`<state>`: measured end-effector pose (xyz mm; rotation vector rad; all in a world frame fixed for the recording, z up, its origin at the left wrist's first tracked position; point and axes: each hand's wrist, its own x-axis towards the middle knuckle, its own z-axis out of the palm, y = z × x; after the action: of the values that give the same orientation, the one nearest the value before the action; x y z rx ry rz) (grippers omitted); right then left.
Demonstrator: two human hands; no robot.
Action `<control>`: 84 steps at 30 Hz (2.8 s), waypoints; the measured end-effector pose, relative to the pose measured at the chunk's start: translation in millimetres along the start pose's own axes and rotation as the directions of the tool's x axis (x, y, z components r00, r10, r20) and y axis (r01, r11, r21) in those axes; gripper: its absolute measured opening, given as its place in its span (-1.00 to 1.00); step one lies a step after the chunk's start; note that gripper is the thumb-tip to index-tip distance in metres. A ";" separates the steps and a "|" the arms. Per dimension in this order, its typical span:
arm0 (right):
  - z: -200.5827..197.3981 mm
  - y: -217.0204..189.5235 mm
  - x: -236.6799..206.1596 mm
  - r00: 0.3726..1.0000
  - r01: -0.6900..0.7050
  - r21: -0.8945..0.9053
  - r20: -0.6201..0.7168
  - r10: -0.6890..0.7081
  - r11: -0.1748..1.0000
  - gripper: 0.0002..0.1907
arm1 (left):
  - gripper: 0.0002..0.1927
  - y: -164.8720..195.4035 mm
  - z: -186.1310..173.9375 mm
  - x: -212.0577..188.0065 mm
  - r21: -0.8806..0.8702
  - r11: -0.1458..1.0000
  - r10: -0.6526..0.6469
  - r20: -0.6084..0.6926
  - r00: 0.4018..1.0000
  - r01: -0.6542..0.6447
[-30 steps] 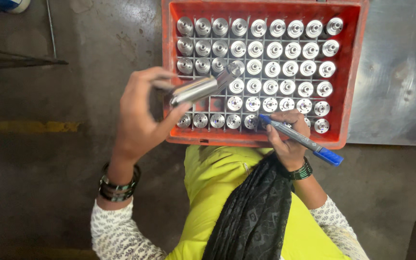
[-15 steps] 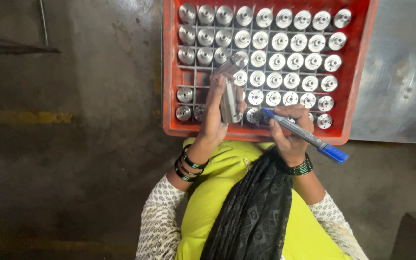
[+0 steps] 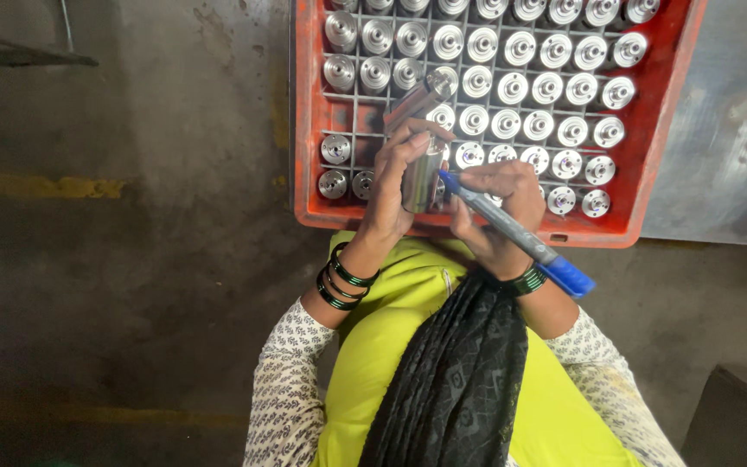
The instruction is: The person holds a cylindrical metal part in one hand and a permanent marker in the other, writing a mark on each part. They place the marked part into a compartment of a red grid tray and pick up the next unmarked part, repeating this cycle across the tray.
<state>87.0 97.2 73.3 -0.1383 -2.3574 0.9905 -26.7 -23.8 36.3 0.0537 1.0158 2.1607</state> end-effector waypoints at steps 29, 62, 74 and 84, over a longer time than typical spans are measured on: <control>3.4 -5.7 -15.1 1.000 -0.022 0.091 0.021 0.020 0.996 -0.72 | -0.73 1.9 3.8 4.7 -0.108 0.994 -0.018 -0.024 1.000 0.015; -14.6 22.6 -30.7 0.952 -0.247 0.214 -0.126 0.277 0.945 -0.76 | -0.38 95.6 -15.6 77.7 0.369 -0.585 -0.120 0.841 0.528 -0.722; -16.0 22.7 -30.5 0.954 -0.244 0.263 -0.107 0.279 0.934 -0.73 | -0.44 137.0 -46.3 0.0 0.630 -0.590 -0.075 0.580 0.811 -0.505; -17.6 28.8 -32.0 0.957 -0.251 0.268 -0.073 0.279 0.930 -0.74 | -0.63 151.3 -30.9 -10.4 0.509 -0.741 -0.082 0.579 0.811 -0.438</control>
<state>119.7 119.3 48.6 -0.4102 -2.1240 1.3713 -120.3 -113.5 120.7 1.8551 2.7008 0.0652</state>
